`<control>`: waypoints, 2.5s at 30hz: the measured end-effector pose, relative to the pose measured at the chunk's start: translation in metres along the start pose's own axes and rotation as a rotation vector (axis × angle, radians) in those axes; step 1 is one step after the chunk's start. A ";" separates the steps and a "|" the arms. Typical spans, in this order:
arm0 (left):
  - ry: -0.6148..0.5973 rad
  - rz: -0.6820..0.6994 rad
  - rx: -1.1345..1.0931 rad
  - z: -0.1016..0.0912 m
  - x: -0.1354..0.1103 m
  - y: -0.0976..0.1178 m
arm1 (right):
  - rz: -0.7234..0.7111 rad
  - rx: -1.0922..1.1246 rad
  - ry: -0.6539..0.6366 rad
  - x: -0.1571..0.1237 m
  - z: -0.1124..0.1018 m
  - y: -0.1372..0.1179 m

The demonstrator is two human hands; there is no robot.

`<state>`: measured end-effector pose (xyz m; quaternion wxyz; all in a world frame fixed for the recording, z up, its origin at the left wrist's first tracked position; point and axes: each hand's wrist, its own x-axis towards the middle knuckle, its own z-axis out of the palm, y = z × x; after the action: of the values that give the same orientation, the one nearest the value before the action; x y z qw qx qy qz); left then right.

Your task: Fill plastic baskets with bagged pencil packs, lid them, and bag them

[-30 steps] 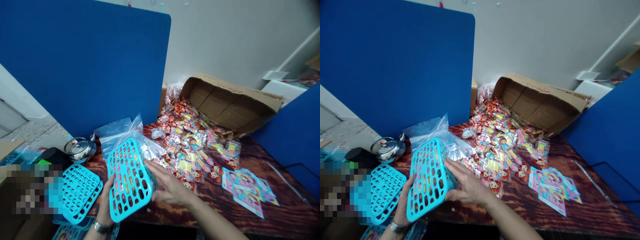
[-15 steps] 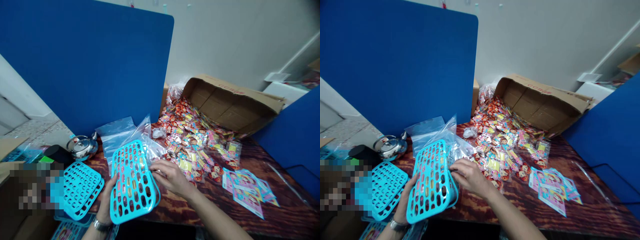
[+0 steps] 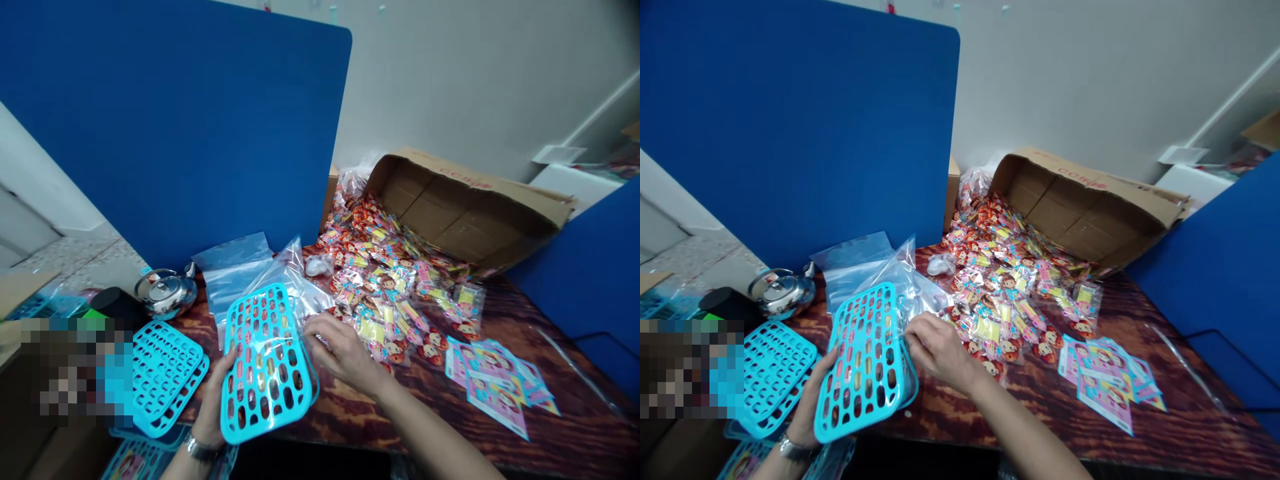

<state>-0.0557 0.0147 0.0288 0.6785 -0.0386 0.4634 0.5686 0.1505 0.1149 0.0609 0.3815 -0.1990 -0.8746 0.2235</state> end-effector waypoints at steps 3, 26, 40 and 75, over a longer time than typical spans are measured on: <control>0.012 0.024 -0.012 -0.001 0.002 -0.002 | -0.030 -0.078 -0.006 -0.009 0.004 0.002; -0.232 0.298 0.100 0.034 -0.002 -0.006 | 0.793 1.226 0.370 -0.062 0.071 -0.016; 0.013 0.863 0.702 0.011 0.013 0.007 | 0.891 1.394 0.451 -0.067 0.065 -0.004; 0.125 1.722 1.382 -0.017 0.015 0.005 | 0.935 1.374 0.367 -0.080 0.066 -0.002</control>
<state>-0.0707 0.0170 0.0111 -0.0934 0.6555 0.5865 0.4665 0.1506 0.0560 -0.0240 0.4219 -0.2970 -0.2966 0.8036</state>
